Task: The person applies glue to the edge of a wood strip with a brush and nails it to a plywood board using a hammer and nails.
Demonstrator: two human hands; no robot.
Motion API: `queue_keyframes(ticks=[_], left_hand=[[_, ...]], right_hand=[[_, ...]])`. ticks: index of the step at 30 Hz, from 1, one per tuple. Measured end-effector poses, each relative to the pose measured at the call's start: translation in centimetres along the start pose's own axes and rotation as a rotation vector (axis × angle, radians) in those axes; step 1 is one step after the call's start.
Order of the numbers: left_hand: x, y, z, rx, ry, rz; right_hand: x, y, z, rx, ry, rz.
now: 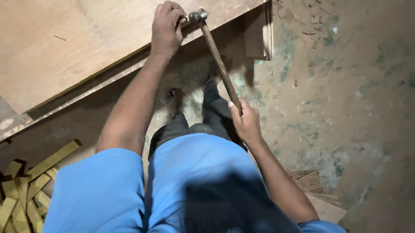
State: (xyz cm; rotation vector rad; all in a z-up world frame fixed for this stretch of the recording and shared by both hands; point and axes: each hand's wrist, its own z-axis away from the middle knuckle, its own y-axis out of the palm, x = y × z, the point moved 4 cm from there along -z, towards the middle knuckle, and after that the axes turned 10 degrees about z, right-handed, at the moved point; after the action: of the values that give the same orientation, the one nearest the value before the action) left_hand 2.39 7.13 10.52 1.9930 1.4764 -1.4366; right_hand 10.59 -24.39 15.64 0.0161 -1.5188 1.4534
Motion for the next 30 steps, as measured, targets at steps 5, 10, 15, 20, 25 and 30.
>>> queue_keyframes(ticks=[5,10,15,20,25,30], left_hand=[[-0.2,-0.1,0.1,-0.030,0.069,-0.024],[-0.2,0.0,0.3,-0.035,0.049,-0.030],[-0.4,0.0,-0.2,-0.048,0.073,-0.018],[-0.1,-0.1,0.2,-0.029,0.042,-0.042],[-0.2,0.3,0.0,-0.026,0.046,-0.049],[0.1,-1.0,-0.5,0.133,-0.006,-0.018]], right_hand=[[0.0,0.6,-0.6,-0.070,-0.060,0.032],[0.4,1.3,-1.1,-0.109,-0.176,0.119],[-1.2,1.6,-1.0,-0.044,0.055,-0.072],[-2.0,2.8,-0.7,-0.114,-0.046,0.001],[-2.5,3.4,-1.4,-0.024,0.007,0.013],[-1.1,1.9,0.3,0.117,0.045,-0.361]])
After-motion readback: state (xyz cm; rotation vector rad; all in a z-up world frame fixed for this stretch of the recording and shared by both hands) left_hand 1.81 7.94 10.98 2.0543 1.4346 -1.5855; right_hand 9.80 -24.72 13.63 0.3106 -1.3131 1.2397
